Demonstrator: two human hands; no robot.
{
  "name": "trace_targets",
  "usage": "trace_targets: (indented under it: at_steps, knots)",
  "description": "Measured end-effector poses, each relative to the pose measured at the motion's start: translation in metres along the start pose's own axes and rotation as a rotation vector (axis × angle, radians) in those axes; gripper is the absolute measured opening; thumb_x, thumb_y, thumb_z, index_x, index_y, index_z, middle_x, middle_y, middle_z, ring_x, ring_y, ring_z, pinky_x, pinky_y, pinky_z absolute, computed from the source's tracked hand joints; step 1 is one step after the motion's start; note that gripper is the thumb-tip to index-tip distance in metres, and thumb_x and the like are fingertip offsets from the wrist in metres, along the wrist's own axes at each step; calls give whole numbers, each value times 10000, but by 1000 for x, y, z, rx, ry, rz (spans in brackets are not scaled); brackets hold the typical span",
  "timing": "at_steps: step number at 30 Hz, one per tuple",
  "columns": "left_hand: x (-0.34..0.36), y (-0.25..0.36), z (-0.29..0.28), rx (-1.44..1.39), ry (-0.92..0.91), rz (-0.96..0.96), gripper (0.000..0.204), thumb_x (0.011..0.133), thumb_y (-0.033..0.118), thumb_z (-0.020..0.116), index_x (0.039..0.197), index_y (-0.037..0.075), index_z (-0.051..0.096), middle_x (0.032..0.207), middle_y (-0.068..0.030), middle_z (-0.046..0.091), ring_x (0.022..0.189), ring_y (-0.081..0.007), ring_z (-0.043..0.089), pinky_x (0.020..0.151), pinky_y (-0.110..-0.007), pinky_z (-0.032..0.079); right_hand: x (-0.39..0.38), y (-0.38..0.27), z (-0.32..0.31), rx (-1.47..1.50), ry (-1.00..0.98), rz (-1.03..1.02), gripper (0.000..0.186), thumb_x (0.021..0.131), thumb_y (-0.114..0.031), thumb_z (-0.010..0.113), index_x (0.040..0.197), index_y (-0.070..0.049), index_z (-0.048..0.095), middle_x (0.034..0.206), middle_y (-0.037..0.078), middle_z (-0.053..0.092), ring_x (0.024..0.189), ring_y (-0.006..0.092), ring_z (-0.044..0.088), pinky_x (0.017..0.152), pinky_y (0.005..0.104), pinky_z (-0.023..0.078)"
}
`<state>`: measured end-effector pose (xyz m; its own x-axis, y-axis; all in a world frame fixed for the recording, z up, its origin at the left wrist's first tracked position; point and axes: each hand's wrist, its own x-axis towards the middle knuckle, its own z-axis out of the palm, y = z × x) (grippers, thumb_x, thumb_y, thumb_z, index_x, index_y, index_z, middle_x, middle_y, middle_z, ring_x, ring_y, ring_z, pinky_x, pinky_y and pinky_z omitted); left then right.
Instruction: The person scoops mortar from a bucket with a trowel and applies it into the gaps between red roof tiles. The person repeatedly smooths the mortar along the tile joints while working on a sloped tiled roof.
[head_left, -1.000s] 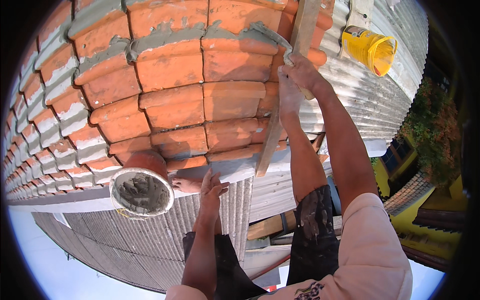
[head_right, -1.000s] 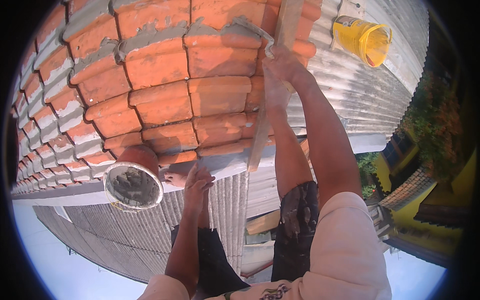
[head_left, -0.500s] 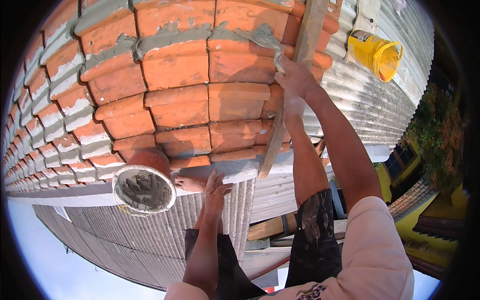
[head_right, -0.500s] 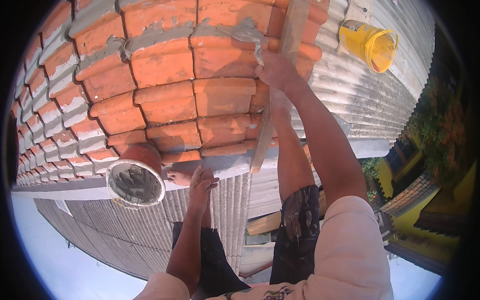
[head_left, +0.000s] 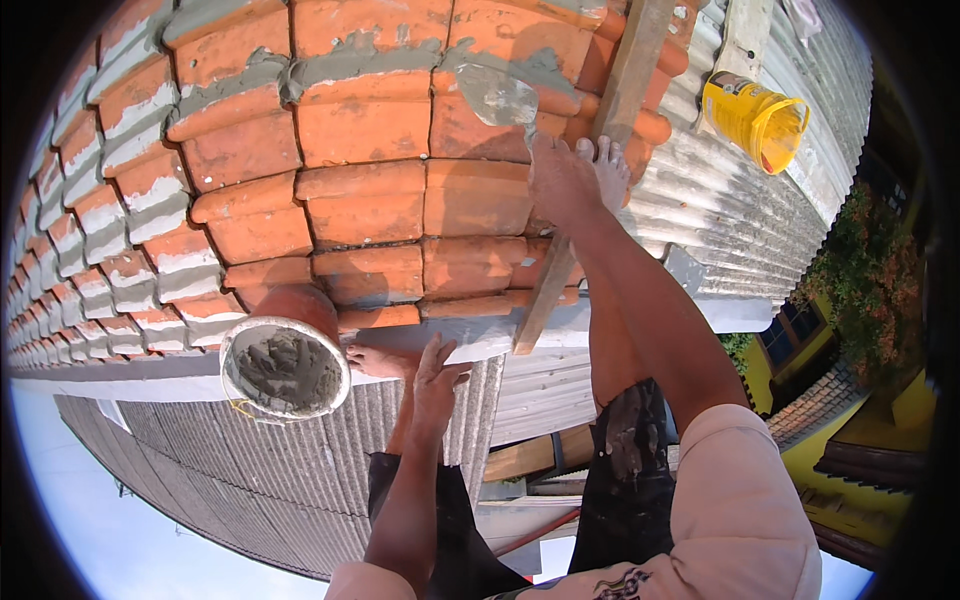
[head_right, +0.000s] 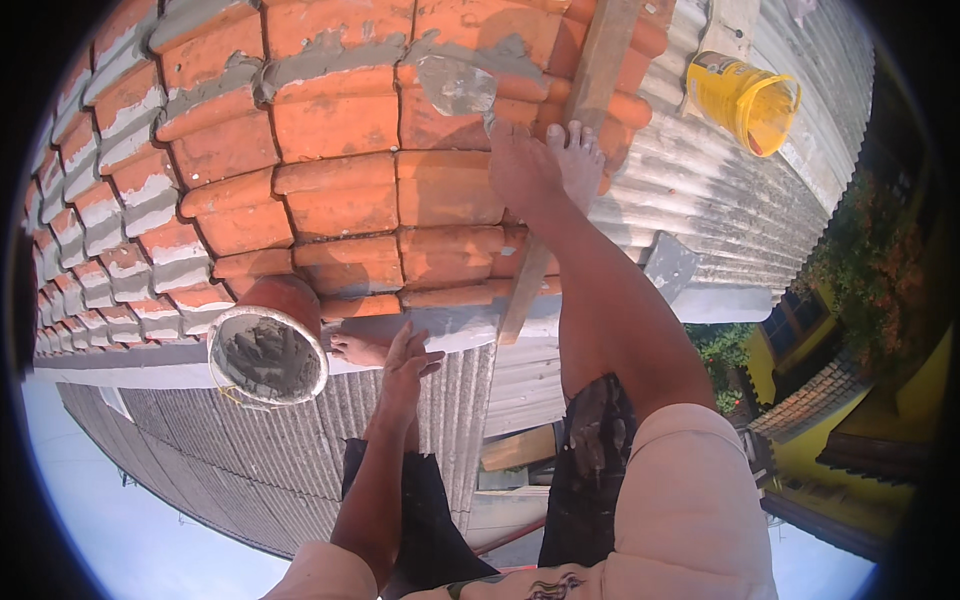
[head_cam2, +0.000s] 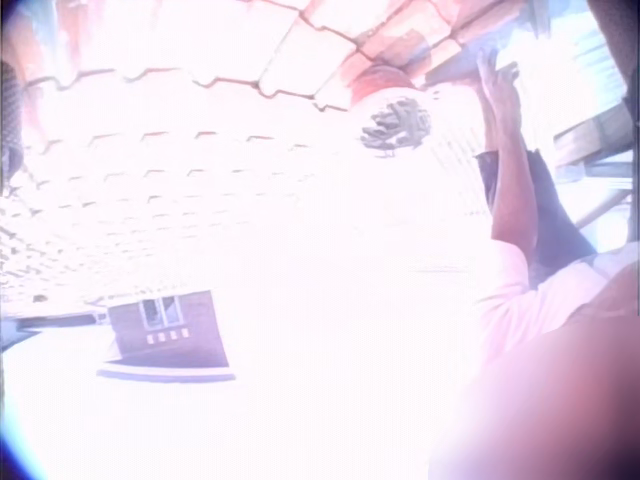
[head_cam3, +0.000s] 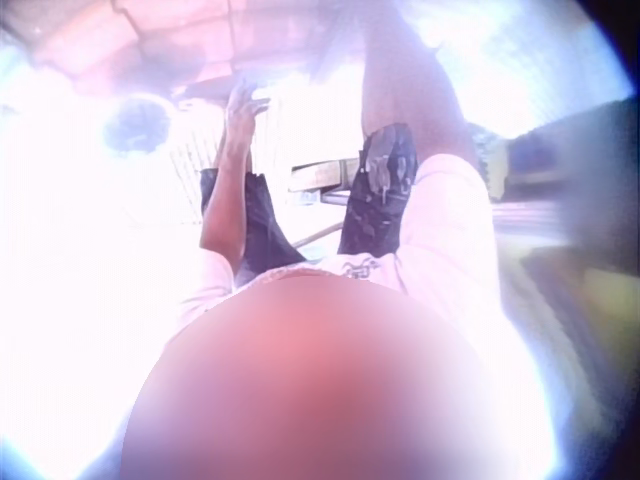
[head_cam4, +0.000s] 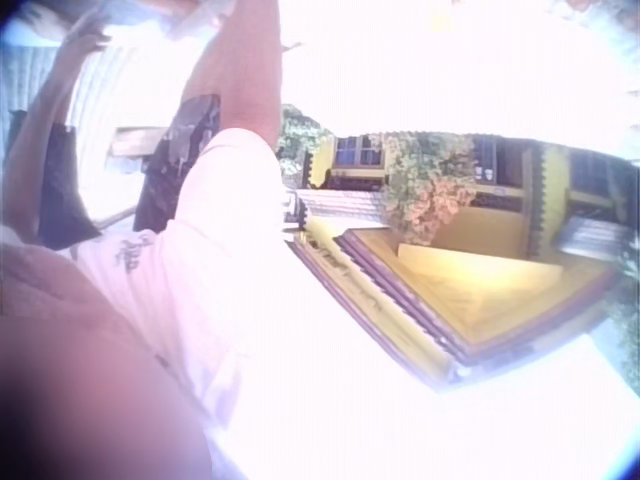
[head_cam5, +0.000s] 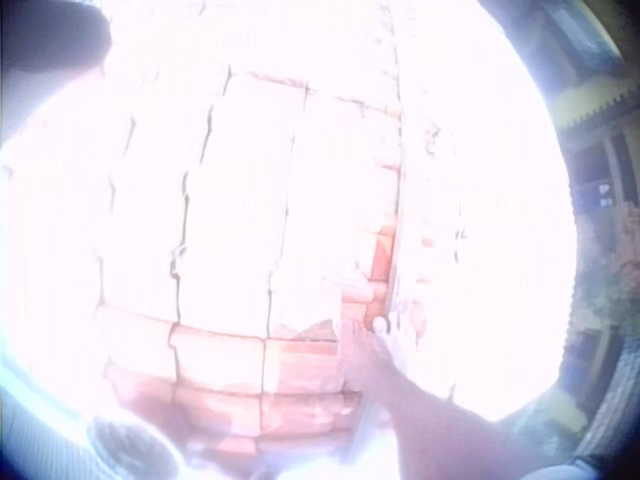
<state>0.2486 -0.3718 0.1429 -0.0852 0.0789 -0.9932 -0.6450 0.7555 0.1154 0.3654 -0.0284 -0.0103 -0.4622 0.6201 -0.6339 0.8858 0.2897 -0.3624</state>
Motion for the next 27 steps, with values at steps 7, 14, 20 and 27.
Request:
trace_targets:
  at_steps: [7, 14, 20, 27]
  knots:
    - [-2, -2, -7, -26, 24, 1, 773, 943, -1, 489, 1675, 75, 253, 1611, -217, 450, 1187, -302, 686, 1001, -400, 558, 21, 40, 22, -175, 70, 145, 244, 947, -160, 627, 1127, -29, 528, 1063, 261, 701, 1047, 425, 701, 977, 539, 520]
    - [-10, 0, -4, 16, -3, 25, 795, 934, -19, 476, 1680, 44, 209, 1621, -248, 423, 1154, -293, 697, 979, -392, 563, -65, 32, -16, -105, 81, 134, 277, 948, -194, 635, 1122, -6, 531, 974, 307, 703, 955, 491, 699, 858, 564, 560]
    - [-19, 2, -15, -216, 178, -27, 907, 942, -12, 518, 1691, 30, 8, 1598, -250, 424, 1111, -303, 698, 932, -389, 580, -152, -92, -67, 107, -224, -178, 283, 929, -129, 620, 1147, 40, 555, 997, 322, 663, 928, 479, 686, 810, 543, 549]
    - [-14, -30, -79, -952, 392, 173, 746, 963, 39, 571, 1620, 48, 217, 1413, -144, 563, 1283, -302, 583, 1028, -431, 528, -194, -286, -7, -95, -621, -626, 285, 923, -122, 621, 1121, 79, 585, 950, 262, 701, 898, 442, 705, 857, 519, 546]
